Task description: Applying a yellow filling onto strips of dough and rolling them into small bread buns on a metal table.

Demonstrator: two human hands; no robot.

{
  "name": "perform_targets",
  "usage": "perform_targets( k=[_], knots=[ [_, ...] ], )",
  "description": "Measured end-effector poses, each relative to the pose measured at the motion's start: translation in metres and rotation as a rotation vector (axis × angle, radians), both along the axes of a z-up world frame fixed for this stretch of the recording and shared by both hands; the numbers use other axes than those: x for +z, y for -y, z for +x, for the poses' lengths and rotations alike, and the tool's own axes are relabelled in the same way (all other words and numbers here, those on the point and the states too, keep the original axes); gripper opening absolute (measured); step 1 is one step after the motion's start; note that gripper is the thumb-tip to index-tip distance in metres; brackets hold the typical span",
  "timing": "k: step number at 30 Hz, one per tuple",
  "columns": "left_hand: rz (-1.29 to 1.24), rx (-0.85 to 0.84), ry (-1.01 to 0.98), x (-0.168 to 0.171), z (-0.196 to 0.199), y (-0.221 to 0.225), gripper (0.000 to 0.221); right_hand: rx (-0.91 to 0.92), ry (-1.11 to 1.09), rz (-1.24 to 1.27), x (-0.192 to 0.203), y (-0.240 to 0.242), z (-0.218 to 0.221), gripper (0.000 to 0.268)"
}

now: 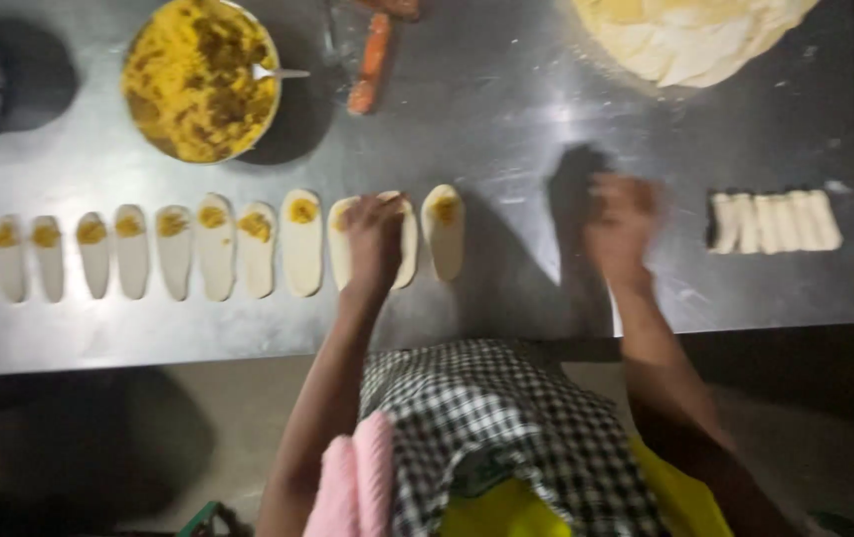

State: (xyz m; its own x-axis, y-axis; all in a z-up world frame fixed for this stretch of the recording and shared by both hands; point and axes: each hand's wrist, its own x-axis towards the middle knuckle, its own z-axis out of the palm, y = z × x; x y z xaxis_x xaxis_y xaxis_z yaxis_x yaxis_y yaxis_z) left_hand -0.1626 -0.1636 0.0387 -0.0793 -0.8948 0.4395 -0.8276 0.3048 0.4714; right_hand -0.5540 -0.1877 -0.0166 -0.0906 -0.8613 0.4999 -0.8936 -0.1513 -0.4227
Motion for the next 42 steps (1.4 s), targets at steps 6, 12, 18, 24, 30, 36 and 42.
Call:
perform_targets(
  k=[6, 12, 18, 24, 30, 36, 42],
  knots=[
    [0.206, -0.126, 0.194, 0.002, -0.037, 0.058, 0.026, 0.564, 0.196, 0.335, 0.0, 0.052, 0.135, 0.053],
    [0.328, -0.092, 0.175, -0.013, -0.04, 0.069, 0.01, 0.607, 0.09, 0.415, 0.001, 0.072, 0.152, 0.033],
    [0.224, -0.126, 0.118, 0.012, -0.037, 0.038, 0.009, 0.641, 0.085, 0.296, 0.015, 0.041, 0.15, 0.023],
    [0.012, -0.155, 0.178, -0.005, -0.026, -0.014, 0.019, 0.719, -0.04, 0.013, 0.025, -0.021, 0.146, 0.026],
    [0.139, -0.061, 0.081, 0.003, -0.034, -0.029, 0.025, 0.678, 0.2, 0.232, 0.003, -0.033, 0.138, 0.03],
    [0.135, 0.038, 0.092, -0.002, -0.043, -0.007, 0.032, 0.473, 0.224, 0.154, 0.021, -0.01, 0.161, 0.033],
    [0.292, 0.164, -0.007, -0.022, -0.063, -0.006, 0.022, 0.252, 0.386, 0.35, -0.004, -0.027, 0.184, 0.019]
  ],
)
